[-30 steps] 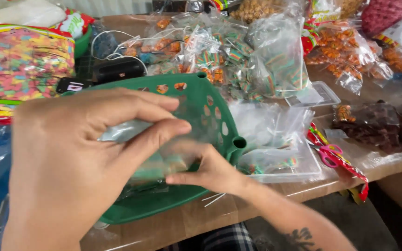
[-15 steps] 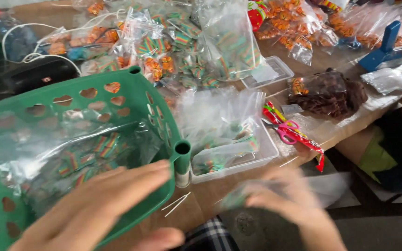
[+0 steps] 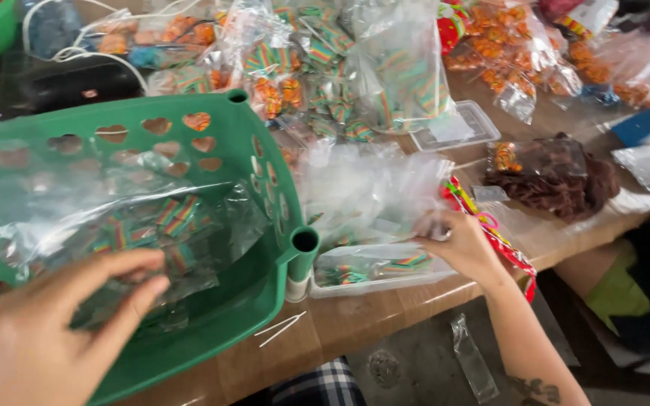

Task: A person is manually packaging rainbow-colored candy strips into small clear plastic bags at a fast pace.

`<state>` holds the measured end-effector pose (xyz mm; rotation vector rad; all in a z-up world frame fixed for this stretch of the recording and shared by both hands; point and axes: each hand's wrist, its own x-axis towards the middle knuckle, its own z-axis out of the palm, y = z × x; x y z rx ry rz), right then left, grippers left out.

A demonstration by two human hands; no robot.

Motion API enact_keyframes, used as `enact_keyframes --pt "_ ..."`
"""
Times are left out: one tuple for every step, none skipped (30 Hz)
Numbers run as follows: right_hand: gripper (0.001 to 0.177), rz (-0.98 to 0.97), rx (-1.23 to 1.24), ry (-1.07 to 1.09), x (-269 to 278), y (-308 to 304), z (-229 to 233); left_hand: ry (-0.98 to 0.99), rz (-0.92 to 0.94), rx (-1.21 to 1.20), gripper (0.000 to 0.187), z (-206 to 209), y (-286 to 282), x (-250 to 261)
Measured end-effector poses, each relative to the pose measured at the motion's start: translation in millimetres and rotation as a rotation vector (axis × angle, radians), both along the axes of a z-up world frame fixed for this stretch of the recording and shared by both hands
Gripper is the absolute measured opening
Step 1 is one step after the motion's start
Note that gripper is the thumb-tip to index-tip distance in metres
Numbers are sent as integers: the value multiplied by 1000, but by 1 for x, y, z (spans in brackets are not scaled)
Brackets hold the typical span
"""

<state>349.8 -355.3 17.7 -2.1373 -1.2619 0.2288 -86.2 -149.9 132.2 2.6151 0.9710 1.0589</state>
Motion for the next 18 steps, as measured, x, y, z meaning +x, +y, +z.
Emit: enact_keyframes --pt "12 -41 12 89 0 1 0 119 48 72 18 -3 12 -7" --pt "11 -82 22 178 0 2 -1 239 95 140 18 -6 25 -15" --pt "11 -57 21 183 0 4 -5 245 120 138 18 -4 31 -10" --pt "11 -79 29 191 -1 5 -9 313 181 81 19 -2 37 -6" --pt "12 -103 40 193 0 7 -11 371 240 25 19 0 45 0" --pt "12 -82 43 191 -3 8 -11 369 261 25 19 -4 46 10" --pt "38 -18 181 290 -5 8 -12 381 235 -46 15 -10 48 21" --pt "66 48 318 390 -7 7 -13 391 207 -116 12 -15 50 32" --pt "66 64 316 390 -12 6 -2 387 223 -118 12 -27 63 42" --pt "62 33 353 263 -17 5 9 583 227 -219 11 -40 76 52" --pt "58 0 388 135 -20 3 20 778 227 -326 24 -53 89 63" --pt "58 15 387 134 -33 3 33 772 240 -333 24 -62 102 65" --pt "57 -66 514 59 -46 0 45 791 298 -326 26 -71 115 67" --pt "57 -149 640 -14 -59 -2 57 810 355 -318 30 -79 129 69" --pt "57 -141 641 -15 -66 -4 61 806 362 -321 30 -84 135 72" --pt "52 -63 701 -64 -72 -7 65 869 403 -387 19 -88 142 76" --pt "47 10 760 -114 -79 -11 69 933 440 -452 22 -92 148 80" --pt "47 14 763 -115 -88 -10 72 930 443 -452 22 -104 147 83"
